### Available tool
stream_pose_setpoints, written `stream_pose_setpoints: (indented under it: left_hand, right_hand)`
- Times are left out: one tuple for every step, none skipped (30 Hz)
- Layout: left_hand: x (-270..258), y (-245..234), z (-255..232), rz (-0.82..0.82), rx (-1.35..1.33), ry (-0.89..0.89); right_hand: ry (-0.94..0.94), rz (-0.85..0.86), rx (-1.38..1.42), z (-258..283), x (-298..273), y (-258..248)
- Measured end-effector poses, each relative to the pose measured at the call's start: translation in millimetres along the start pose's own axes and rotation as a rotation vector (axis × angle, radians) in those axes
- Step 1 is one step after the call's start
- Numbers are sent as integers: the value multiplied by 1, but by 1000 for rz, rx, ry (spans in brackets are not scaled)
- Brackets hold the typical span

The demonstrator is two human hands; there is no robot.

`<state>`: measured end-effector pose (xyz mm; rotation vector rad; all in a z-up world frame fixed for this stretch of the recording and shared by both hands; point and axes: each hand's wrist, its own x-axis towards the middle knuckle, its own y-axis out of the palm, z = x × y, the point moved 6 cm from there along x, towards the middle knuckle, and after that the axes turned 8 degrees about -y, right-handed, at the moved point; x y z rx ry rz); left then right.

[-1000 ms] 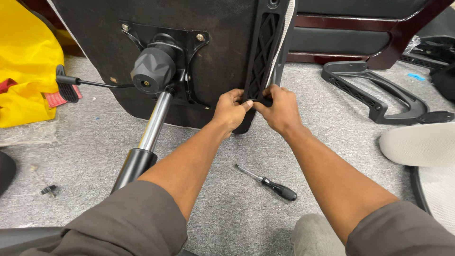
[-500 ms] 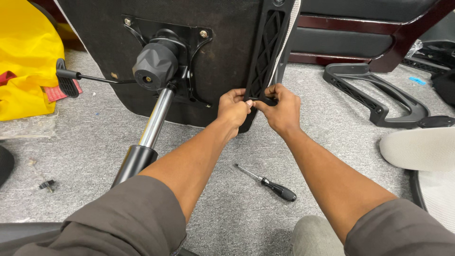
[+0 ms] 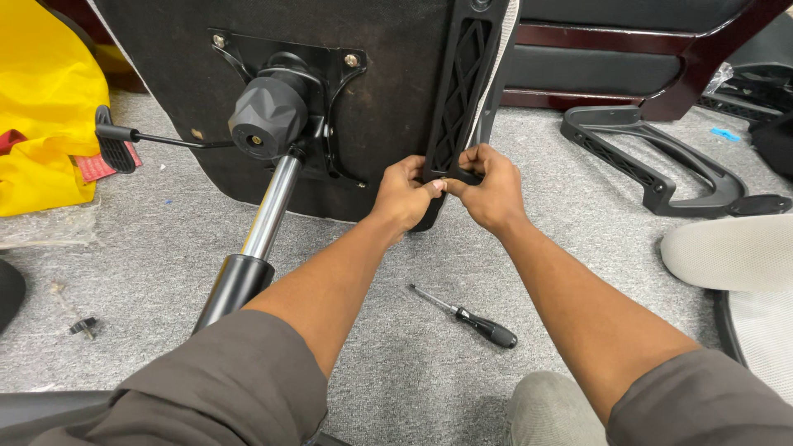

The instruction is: The person assembles an office chair by attaching the base to the seat and then securing the backrest frame to the seat using a screwdriver and screws. The person works on the floor, flipping the chair to access the underside and tightening fasteners.

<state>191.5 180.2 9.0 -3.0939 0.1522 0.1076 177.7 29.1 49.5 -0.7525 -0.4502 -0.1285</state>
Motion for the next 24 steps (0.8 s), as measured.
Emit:
stream_pose_setpoints:
  left_hand:
    - [-1, -1, -2, -21, 62, 6]
    - [-2, -1, -5, -42, 124, 13]
    - [-4, -2, -7, -73, 162, 8]
    - [-5, -3, -8, -103, 201, 4]
    - [-6, -4, -11, -133, 240, 1]
    - [-7, -5, -13, -128, 237, -8]
    - [-8, -6, -13, -124, 232, -20]
    - [-8, -6, -12, -119, 228, -31]
    - [-8, -6, -14, -124, 230, -24]
    - [-7, -6, -14, -128, 233, -16]
    - [-7, -6, -14, -134, 235, -11]
    - [-6, -6, -13, -143, 234, -1]
    - [-6, -6, -12, -150, 233, 8]
    - [-5, -5, -11, -158, 231, 18]
    - [-4, -4, -11, -160, 239, 20]
    - [-3, -3, -10, -163, 247, 23]
    - [-2, -3, -9, -165, 253, 25]
    - [-1, -3, -8, -172, 250, 39]
    - [-1, -3, -9, -177, 248, 53]
    - [-1, -3, -9, -182, 246, 67]
    - [-1, -5, -10, -187, 238, 67]
    - [-1, -6, -11, -192, 230, 67]
    - [0, -8, -13, -196, 224, 67]
    - [-1, -10, -17, -223, 220, 93]
  right_hand:
    - [-11, 2, 13, 0, 0, -1]
    - [-21, 3, 25, 1, -1, -2]
    - [-30, 4, 38, 1, -2, -3]
    - [-18, -9, 3, 1, -3, -4]
    - [-7, -25, -32, 1, -5, -5]
    - [4, -41, -67, 1, -7, -6]
    - [-6, -41, -72, 2, -9, -5]
    - [-16, -41, -77, 3, -12, -5]
    - [-27, -43, -81, 4, -14, -5]
    - [-32, -80, -79, 5, -19, -7]
    - [-38, -115, -75, 4, -27, -7]
    - [-43, -151, -71, 3, -36, -8]
    - [-52, -206, -45, 2, -45, -9]
    - [-62, -260, -18, -1, -54, -10]
    - [-71, -316, 9, -3, -64, -10]
    - [25, -270, -41, -13, -74, -8]
    - [122, -223, -92, -23, -84, -6]
    - [257, 30, -234, -35, -91, 6]
    - [394, 282, -374, -49, -102, 15]
    - [470, 496, -404, -57, -116, 25]
    - [541, 713, -431, -65, -131, 35]
    - [583, 821, -500, -70, -145, 38]
    - [624, 927, -567, -76, -159, 41]
    - [588, 932, -570, -79, -166, 42]
